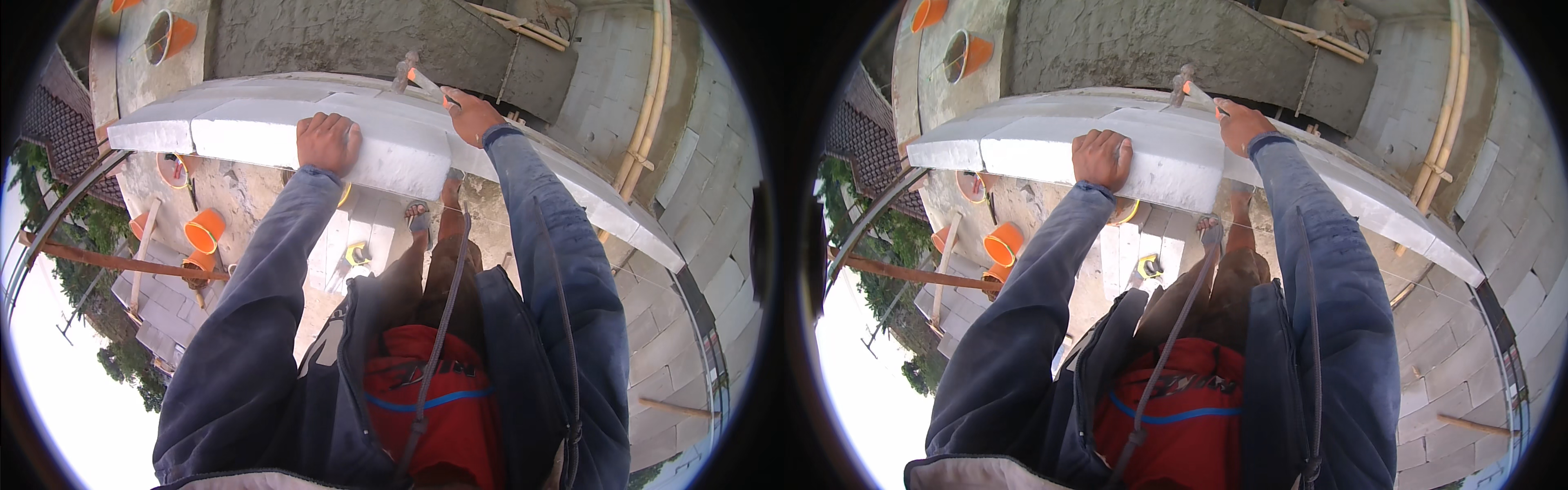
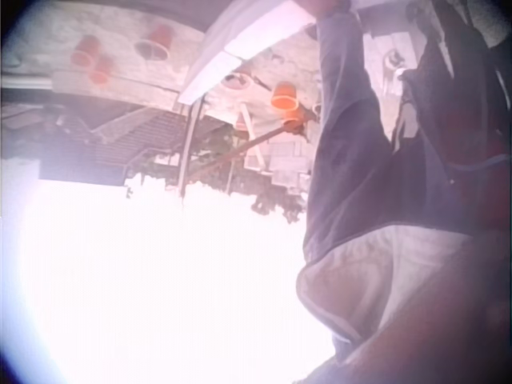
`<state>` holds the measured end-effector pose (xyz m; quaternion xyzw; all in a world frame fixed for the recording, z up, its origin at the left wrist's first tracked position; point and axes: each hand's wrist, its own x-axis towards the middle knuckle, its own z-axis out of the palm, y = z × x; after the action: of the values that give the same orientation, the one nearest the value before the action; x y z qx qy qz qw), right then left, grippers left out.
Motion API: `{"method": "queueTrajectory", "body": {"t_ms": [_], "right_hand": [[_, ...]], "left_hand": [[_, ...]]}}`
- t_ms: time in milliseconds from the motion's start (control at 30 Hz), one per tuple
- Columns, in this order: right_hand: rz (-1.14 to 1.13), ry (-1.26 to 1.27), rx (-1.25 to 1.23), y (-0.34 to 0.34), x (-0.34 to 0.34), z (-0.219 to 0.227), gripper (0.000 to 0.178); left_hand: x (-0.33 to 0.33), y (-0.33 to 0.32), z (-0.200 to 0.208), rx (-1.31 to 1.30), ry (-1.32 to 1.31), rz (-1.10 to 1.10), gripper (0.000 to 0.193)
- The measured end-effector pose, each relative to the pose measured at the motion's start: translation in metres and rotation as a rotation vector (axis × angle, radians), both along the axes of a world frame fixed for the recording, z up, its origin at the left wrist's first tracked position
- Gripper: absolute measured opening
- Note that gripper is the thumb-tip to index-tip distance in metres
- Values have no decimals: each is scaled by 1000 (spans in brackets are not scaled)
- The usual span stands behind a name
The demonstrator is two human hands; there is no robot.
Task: The person scoops mortar from a bucket and spreads it along a low wall. They then place a white block onto the mortar and tap it into position with a hammer.
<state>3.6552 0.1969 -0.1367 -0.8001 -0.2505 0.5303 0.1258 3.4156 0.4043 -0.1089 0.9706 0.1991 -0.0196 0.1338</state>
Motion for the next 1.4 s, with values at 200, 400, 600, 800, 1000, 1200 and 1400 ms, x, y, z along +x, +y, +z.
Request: {"method": "queueTrajectory", "body": {"t_ms": [200,400,600,800,1000,1200,1400], "right_hand": [[191,-76,-28,-7,-18,1,53],[60,-282,189,-58,-54,109,57],[31,-436,591,-134,-135,144,71],[291,-531,267,-182,-186,88,68],[56,-590,479,-188,-213,81,67],[-4,-578,376,-191,-222,81,57],[-251,-583,451,-239,-287,82,40]], "left_hand": [[-4,1,-2,26,58,-10,24],[-6,-3,-3,31,62,-13,27],[-12,-2,-6,80,61,-5,30],[-16,-5,-13,111,10,-9,43],[-30,5,-30,228,-32,3,53],[-22,-11,-12,119,-3,22,57],[-28,-7,-9,81,33,30,54]]}}
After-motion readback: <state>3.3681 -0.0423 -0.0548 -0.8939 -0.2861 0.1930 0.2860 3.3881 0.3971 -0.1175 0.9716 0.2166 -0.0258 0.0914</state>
